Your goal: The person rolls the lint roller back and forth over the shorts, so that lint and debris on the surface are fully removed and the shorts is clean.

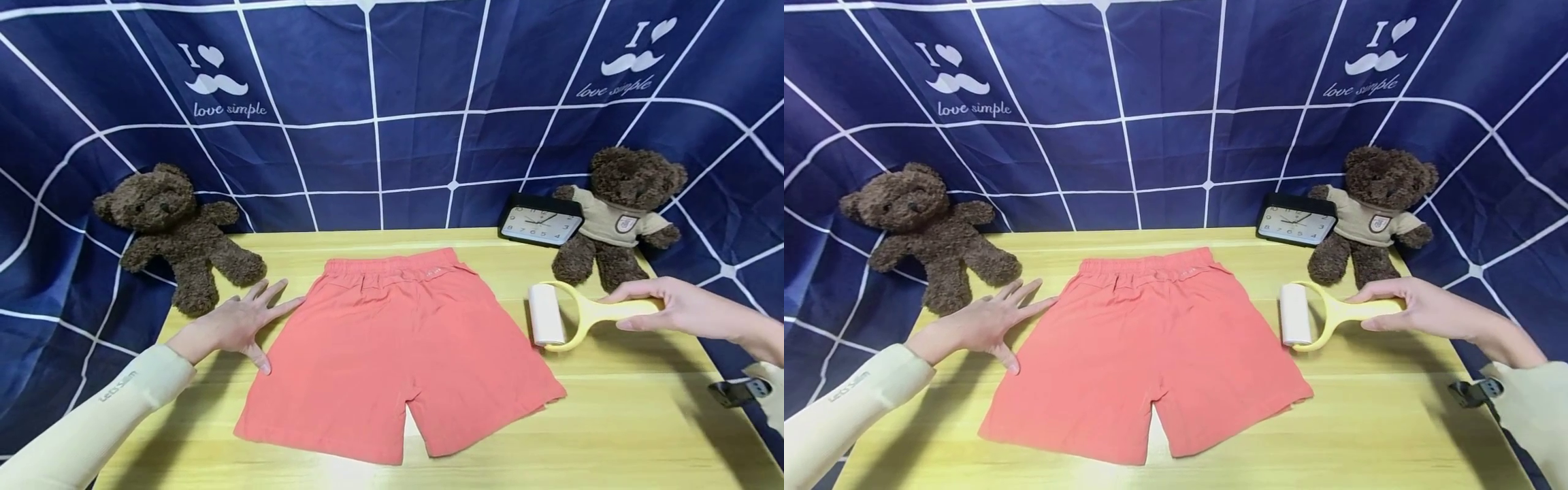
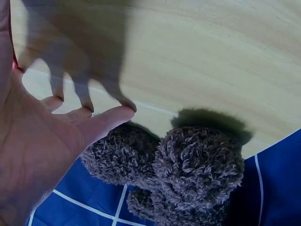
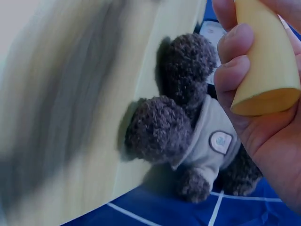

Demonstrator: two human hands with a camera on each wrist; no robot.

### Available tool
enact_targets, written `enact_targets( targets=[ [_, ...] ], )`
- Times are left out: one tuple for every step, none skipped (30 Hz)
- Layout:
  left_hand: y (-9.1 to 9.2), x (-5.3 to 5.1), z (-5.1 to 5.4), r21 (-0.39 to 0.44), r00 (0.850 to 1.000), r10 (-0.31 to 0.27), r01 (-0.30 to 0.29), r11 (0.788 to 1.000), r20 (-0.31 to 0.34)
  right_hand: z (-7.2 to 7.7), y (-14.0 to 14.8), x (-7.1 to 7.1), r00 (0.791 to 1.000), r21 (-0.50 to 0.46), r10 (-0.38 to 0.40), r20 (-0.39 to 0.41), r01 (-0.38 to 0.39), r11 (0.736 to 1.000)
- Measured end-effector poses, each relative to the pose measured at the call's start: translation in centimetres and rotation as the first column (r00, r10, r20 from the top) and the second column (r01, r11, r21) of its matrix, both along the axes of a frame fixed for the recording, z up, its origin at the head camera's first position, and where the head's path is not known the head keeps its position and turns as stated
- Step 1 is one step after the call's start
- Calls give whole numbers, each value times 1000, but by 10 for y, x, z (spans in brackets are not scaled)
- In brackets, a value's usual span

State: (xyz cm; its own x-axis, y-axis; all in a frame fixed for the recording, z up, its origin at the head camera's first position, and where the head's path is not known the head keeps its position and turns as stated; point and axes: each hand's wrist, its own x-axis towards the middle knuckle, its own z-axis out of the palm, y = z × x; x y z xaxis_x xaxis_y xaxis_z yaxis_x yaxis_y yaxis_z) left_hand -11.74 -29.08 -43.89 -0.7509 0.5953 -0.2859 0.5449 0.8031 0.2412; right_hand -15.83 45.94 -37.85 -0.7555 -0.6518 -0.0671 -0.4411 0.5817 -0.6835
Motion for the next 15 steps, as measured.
enact_targets(
  targets=[
    [-1,0,0,9,1000,-3,3,1000,-2,1,1,4,1000,-3,-23,-4,23,1000],
    [-2,1,-1,16,1000,-8,8,1000,-8,1,2,9,999,-10,-46,-11,46,999],
    [-3,2,0,30,1000,-11,11,999,-9,2,1,13,997,-9,-67,-22,67,998],
    [-5,3,0,42,1000,-14,14,999,-10,2,0,18,995,-10,-93,-30,92,996],
    [-6,4,0,54,1000,-16,16,998,-13,3,-3,23,992,-13,-119,-34,119,993],
    [-8,6,0,68,1000,-16,17,998,-11,4,-6,28,987,-18,-156,-45,155,988],
    [-11,9,-1,84,1000,-19,20,996,-16,4,-12,33,980,-22,-188,-59,187,982],
    [-13,13,-2,103,999,-23,25,994,-25,5,-18,37,973,-28,-220,-73,218,975],
    [-16,16,-2,122,999,-26,30,992,-33,6,-25,42,964,-30,-252,-88,250,968],
    [-19,20,-4,137,998,-32,38,990,-47,7,-32,46,955,-45,-280,-99,277,960],
    [-21,24,-5,153,997,-42,52,987,-68,8,-41,49,947,-64,-302,-107,296,953],
    [-24,28,-7,169,995,-52,66,983,-88,8,-50,53,940,-85,-321,-116,312,946],
    [-26,32,-8,184,992,-62,81,980,-108,8,-59,56,937,-105,-326,-123,314,943],
    [-28,36,-10,199,990,-70,94,975,-125,8,-68,58,935,-132,-331,-125,315,940],
    [-29,40,-12,211,987,-76,104,972,-140,8,-78,61,934,-155,-334,-128,314,937]
  ],
)
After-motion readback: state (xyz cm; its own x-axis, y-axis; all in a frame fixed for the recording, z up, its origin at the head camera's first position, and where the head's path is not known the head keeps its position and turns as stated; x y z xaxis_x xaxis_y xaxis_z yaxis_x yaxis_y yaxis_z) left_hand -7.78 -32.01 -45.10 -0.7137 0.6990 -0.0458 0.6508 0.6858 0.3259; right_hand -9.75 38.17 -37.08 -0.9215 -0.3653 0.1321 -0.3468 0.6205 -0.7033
